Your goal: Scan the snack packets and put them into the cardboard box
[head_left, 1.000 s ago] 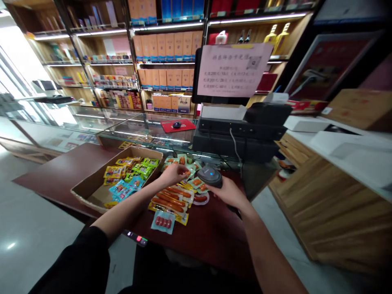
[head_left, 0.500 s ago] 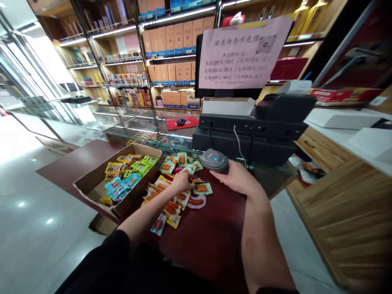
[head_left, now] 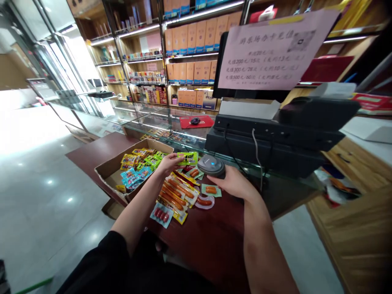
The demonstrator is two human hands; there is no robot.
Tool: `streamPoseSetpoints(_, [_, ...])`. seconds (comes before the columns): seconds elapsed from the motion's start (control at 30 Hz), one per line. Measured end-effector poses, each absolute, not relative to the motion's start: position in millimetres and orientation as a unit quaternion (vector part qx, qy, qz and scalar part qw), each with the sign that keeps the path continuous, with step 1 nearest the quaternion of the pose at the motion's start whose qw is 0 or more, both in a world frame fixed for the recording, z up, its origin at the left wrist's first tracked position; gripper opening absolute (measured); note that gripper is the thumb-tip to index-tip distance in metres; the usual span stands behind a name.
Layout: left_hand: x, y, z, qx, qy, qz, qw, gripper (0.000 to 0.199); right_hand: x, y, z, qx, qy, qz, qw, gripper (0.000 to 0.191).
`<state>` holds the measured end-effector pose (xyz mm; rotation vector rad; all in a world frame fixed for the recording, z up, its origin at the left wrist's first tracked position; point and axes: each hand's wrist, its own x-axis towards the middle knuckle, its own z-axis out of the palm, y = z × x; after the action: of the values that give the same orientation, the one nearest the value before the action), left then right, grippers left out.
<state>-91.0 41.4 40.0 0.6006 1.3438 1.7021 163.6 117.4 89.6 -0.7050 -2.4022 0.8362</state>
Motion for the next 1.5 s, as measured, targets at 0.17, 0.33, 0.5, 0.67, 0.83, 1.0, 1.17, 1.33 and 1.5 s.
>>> streamPoseSetpoints(0.17, [-97.9,32.5,42.6,0.226,0.533,0.694,0.428,0.043,143.0,111.0,77.3,-0.258,-0.881,0.337,0.206,0.037])
streamPoseSetpoints(0.33, [-104.8,30.3,40.9,0.232,0.540,0.686,0.430,0.036,135.6,108.5,74.5,-0.271,-0.879,0.331,0.210,0.039])
streamPoseSetpoints(0.5, [-108.0,32.3,37.6,0.234,0.533,0.691,0.428,0.036,135.9,109.9,74.9,-0.260,-0.878,0.334,0.221,0.038])
streamPoseSetpoints(0.67, [-117.0,28.5,39.7,0.242,0.546,0.676,0.432,0.039,137.6,110.5,74.4,-0.254,-0.882,0.327,0.226,0.038])
streamPoseSetpoints(0.83, [-171.3,8.9,50.7,0.246,0.637,0.620,0.388,0.042,140.4,109.1,76.1,-0.245,-0.884,0.321,0.234,0.033])
streamPoseSetpoints(1.0, [-242.4,-12.7,48.8,0.217,0.751,0.552,0.289,0.042,138.7,108.5,75.9,-0.244,-0.888,0.317,0.224,0.033])
streamPoseSetpoints(1.17, [-269.2,-14.9,34.8,0.216,0.804,0.498,0.241,0.039,136.1,110.6,70.6,-0.247,-0.898,0.308,0.196,0.034])
streamPoseSetpoints(1.33, [-269.5,-5.2,24.0,0.242,0.825,0.456,0.230,0.039,138.3,113.1,67.9,-0.254,-0.895,0.302,0.208,0.035])
streamPoseSetpoints(1.5, [-268.2,4.0,18.3,0.275,0.847,0.402,0.211,0.038,140.4,116.3,67.2,-0.238,-0.894,0.299,0.235,0.034])
